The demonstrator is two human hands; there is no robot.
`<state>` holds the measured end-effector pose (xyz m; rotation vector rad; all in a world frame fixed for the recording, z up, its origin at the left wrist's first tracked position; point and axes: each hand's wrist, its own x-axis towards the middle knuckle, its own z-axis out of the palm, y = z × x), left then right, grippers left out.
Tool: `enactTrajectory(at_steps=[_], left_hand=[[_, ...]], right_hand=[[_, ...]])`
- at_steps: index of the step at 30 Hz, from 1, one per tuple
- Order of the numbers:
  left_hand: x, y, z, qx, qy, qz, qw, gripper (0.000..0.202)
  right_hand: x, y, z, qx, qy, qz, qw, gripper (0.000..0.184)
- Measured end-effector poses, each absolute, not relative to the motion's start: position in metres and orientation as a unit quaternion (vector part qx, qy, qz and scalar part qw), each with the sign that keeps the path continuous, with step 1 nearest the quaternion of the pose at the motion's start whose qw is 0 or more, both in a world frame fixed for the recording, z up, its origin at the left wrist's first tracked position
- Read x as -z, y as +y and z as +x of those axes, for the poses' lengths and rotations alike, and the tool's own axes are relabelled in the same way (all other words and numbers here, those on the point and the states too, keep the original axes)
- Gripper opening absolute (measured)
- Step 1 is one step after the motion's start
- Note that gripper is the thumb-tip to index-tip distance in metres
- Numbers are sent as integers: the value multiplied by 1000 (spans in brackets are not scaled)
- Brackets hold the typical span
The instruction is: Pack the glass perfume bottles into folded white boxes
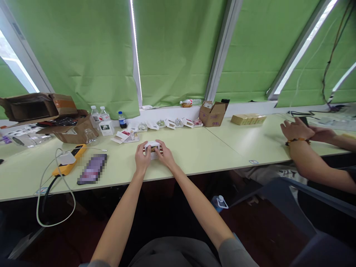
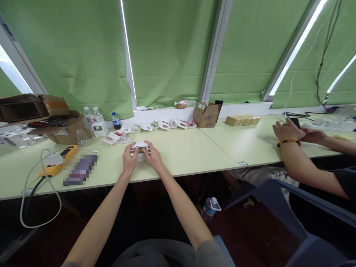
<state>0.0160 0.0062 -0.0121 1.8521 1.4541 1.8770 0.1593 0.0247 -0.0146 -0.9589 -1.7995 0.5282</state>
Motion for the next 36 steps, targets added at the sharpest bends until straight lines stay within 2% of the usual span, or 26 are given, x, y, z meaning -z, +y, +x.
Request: enactTrajectory(at_steps=[12, 36], left_hand=[[9, 2, 18, -593, 490, 638, 39, 35], [13, 5, 16, -587, 501, 635, 21, 33]], right_hand=[[12, 18, 158, -144, -759, -418, 477, 44], [13, 21, 158, -139, -761, -419, 475, 40]])
